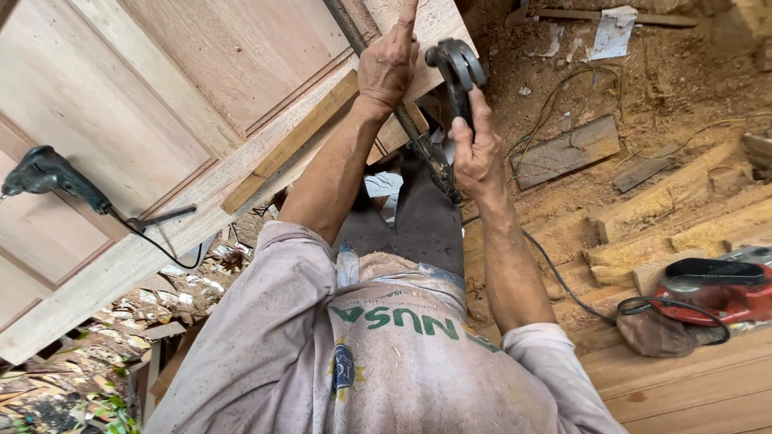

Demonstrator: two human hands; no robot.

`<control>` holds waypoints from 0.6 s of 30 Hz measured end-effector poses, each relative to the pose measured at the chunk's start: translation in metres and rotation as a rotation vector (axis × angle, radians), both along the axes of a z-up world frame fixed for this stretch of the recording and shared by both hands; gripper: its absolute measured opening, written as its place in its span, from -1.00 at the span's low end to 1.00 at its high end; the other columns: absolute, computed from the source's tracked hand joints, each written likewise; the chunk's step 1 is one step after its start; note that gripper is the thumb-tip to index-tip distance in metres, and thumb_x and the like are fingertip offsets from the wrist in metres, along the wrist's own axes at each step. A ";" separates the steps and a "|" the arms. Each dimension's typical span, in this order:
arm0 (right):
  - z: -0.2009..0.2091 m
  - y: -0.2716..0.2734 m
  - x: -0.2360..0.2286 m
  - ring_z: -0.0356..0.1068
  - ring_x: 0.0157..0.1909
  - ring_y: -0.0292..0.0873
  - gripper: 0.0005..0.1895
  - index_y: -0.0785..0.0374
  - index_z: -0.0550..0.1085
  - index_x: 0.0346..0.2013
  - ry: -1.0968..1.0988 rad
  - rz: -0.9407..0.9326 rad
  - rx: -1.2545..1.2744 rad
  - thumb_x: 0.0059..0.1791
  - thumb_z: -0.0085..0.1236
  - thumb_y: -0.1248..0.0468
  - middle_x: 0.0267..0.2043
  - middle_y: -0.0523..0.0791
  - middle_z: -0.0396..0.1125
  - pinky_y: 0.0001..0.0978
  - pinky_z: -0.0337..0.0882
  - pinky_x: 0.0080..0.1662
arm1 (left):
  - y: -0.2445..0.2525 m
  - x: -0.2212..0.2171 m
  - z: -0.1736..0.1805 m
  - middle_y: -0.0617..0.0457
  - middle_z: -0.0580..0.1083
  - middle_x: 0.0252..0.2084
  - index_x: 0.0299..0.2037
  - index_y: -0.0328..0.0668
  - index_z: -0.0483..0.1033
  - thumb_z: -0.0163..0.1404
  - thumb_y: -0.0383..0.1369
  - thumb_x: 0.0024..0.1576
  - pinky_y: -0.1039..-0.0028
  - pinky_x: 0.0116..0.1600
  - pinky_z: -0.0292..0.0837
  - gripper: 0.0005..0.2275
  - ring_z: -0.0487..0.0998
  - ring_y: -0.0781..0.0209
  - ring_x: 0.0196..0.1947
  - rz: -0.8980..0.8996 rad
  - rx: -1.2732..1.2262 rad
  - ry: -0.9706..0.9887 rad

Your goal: Hammering wooden pegs into a door frame to secure joints, including some drilling and clamp adjustment.

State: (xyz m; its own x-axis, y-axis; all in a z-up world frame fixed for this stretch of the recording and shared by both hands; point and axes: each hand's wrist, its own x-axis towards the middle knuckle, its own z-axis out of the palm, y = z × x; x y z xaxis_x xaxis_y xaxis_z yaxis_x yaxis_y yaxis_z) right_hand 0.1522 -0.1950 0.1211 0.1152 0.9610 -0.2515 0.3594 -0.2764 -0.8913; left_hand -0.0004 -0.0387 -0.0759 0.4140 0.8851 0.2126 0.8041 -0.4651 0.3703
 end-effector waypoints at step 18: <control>-0.035 0.033 -0.013 0.49 -0.28 -0.13 -0.48 -0.12 -0.01 0.56 -0.296 0.031 0.210 0.32 -0.17 0.22 0.30 0.17 0.35 -0.27 0.68 -0.34 | -0.001 0.011 0.012 0.34 0.36 -0.45 0.58 0.04 -0.48 0.01 -0.40 0.36 0.59 -0.54 0.30 -0.19 0.23 0.46 -0.60 0.029 -0.041 -0.043</control>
State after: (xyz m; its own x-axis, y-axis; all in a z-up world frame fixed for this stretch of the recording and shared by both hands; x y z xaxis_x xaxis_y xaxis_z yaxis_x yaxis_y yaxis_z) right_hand 0.1392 -0.1617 0.0856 0.1239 0.9923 -0.0085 0.6157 -0.0836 -0.7835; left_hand 0.0104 -0.0393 -0.0639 0.3790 0.9050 0.1930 0.7999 -0.4253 0.4234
